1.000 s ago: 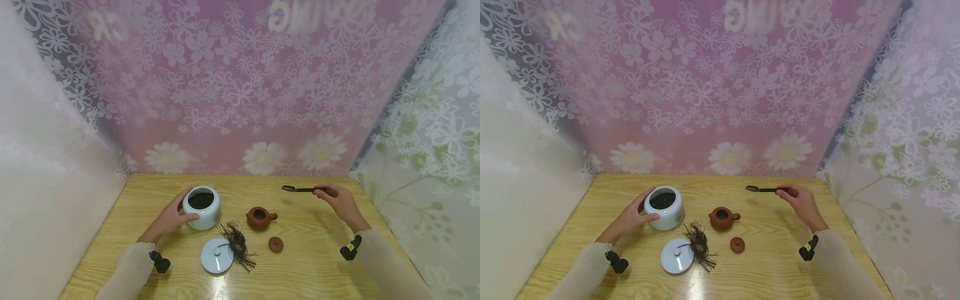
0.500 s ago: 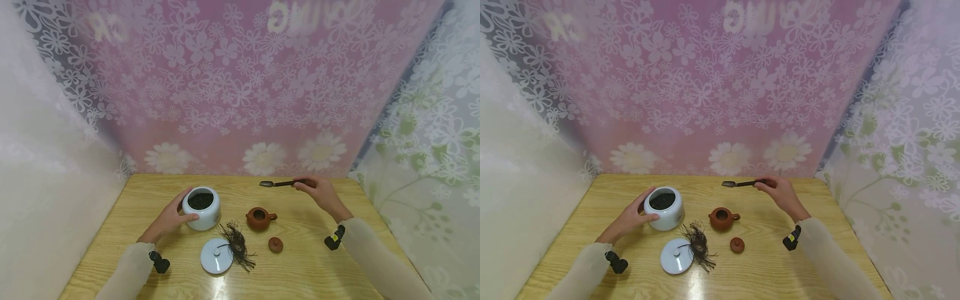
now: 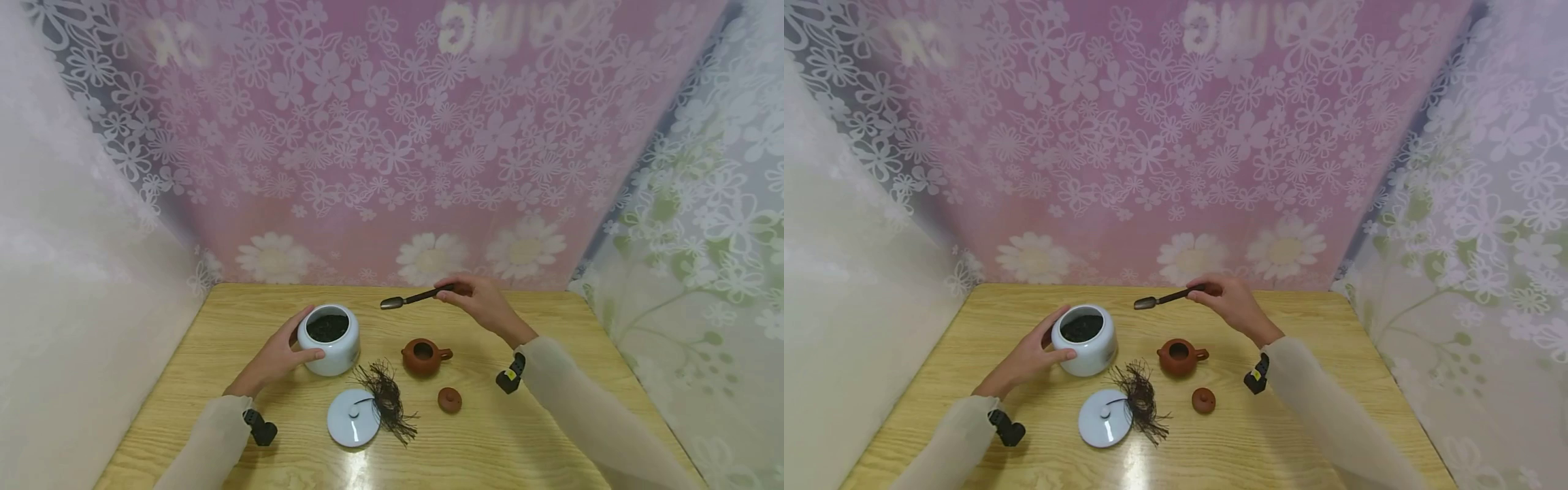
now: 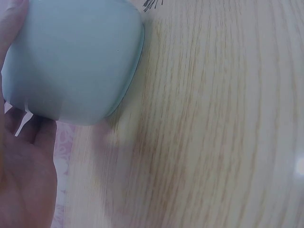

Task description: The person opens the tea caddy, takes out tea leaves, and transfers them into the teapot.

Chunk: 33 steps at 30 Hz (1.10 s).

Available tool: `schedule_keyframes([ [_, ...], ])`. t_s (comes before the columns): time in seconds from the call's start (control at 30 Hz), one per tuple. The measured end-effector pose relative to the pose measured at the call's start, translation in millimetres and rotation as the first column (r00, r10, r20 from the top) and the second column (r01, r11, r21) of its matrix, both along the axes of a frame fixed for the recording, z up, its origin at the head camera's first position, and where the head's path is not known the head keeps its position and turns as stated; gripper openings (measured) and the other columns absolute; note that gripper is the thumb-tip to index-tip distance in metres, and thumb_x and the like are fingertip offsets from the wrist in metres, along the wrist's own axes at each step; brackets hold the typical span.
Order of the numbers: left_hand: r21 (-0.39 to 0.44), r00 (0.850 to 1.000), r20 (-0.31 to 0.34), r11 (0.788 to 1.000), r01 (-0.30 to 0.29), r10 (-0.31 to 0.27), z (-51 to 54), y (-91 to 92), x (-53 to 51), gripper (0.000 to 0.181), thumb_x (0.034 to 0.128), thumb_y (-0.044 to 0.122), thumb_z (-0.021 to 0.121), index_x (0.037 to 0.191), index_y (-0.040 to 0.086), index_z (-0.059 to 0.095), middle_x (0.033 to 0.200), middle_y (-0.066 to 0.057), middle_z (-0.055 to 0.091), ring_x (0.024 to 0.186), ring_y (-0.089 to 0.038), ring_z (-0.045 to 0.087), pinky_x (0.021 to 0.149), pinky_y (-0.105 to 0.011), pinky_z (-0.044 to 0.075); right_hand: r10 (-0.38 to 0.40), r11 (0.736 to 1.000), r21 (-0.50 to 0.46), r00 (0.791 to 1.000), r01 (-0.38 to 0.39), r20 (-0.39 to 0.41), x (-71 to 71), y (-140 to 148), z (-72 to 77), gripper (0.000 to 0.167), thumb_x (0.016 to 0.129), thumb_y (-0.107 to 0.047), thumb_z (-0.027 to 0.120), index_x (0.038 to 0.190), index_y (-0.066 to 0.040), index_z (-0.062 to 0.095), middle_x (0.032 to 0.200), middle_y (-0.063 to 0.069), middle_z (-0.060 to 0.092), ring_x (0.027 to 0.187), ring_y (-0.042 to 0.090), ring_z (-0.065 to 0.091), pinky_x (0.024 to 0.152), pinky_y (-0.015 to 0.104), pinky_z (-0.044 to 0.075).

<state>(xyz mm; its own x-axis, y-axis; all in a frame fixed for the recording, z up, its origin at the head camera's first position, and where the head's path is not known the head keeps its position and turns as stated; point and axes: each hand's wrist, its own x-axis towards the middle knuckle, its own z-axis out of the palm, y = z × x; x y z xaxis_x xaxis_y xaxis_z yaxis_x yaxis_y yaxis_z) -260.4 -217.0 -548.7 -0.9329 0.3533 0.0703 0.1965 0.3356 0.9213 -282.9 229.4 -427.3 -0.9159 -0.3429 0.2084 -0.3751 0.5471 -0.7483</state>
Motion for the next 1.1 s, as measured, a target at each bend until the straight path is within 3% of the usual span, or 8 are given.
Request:
schedule_keyframes([
  [0.17, -0.003, 1.0, 0.002, 1.0, -0.007, 0.007, -0.8, -0.1, 0.0, 0.108, 0.0919, 0.035, 0.091, 0.176, 0.025, 0.024, 0.182, -0.009, 0.024, 0.167, -0.039, 0.026, 0.133, -0.065, 0.026, 0.047, 0.999, 0.001, 0.999, -0.047, -0.025, -3.8, -28.4, 5.1, 0.021, 0.105, -0.03, 0.077, 0.124, -0.022, 0.081, 0.114, 0.002, 0.079, 0.097, 0.018, 0.075, 0.084, 0.043, 0.061],
  [0.4, 0.002, 1.0, 0.007, 1.0, -0.002, 0.002, -2.1, -0.6, -0.7, 0.108, 0.0925, 0.035, 0.091, 0.176, 0.025, 0.023, 0.182, -0.009, 0.022, 0.167, -0.039, 0.025, 0.133, -0.066, 0.025, 0.105, 0.993, 0.071, 0.989, -0.097, -0.104, -8.0, -67.5, 7.2, 0.02, 0.104, -0.027, 0.078, 0.123, -0.022, 0.082, 0.114, 0.0, 0.081, 0.099, 0.017, 0.078, 0.088, 0.047, 0.065],
  [0.63, 0.004, 1.0, 0.009, 1.0, -0.004, 0.004, -1.4, -0.8, -0.2, 0.107, 0.0928, 0.035, 0.09, 0.176, 0.024, 0.023, 0.182, -0.009, 0.022, 0.167, -0.039, 0.025, 0.133, -0.065, 0.024, 0.17, 0.981, 0.11, 0.979, -0.158, -0.108, -14.6, -98.0, 8.2, 0.02, 0.104, -0.023, 0.078, 0.123, -0.017, 0.082, 0.108, -0.002, 0.082, 0.094, 0.013, 0.076, 0.087, 0.042, 0.064],
  [0.83, 0.006, 1.0, 0.007, 1.0, -0.002, 0.002, -1.5, -0.9, -0.1, 0.107, 0.0928, 0.034, 0.09, 0.176, 0.024, 0.023, 0.182, -0.009, 0.022, 0.167, -0.039, 0.025, 0.134, -0.065, 0.024, 0.224, 0.96, 0.198, 0.966, -0.196, -0.132, -13.9, -116.2, 9.7, 0.023, 0.104, -0.025, 0.078, 0.125, -0.016, 0.082, 0.104, -0.003, 0.083, 0.091, 0.009, 0.075, 0.08, 0.033, 0.062],
  [1.1, -0.002, 1.0, 0.012, 1.0, -0.002, 0.002, -1.3, -1.3, -0.7, 0.107, 0.0935, 0.036, 0.09, 0.176, 0.026, 0.023, 0.183, -0.008, 0.021, 0.168, -0.039, 0.024, 0.134, -0.066, 0.023, 0.267, 0.928, 0.309, 0.951, -0.21, -0.155, -13.9, -134.2, 6.5, 0.022, 0.105, -0.022, 0.076, 0.125, -0.014, 0.081, 0.115, 0.005, 0.083, 0.096, 0.011, 0.077, 0.087, 0.032, 0.065],
])
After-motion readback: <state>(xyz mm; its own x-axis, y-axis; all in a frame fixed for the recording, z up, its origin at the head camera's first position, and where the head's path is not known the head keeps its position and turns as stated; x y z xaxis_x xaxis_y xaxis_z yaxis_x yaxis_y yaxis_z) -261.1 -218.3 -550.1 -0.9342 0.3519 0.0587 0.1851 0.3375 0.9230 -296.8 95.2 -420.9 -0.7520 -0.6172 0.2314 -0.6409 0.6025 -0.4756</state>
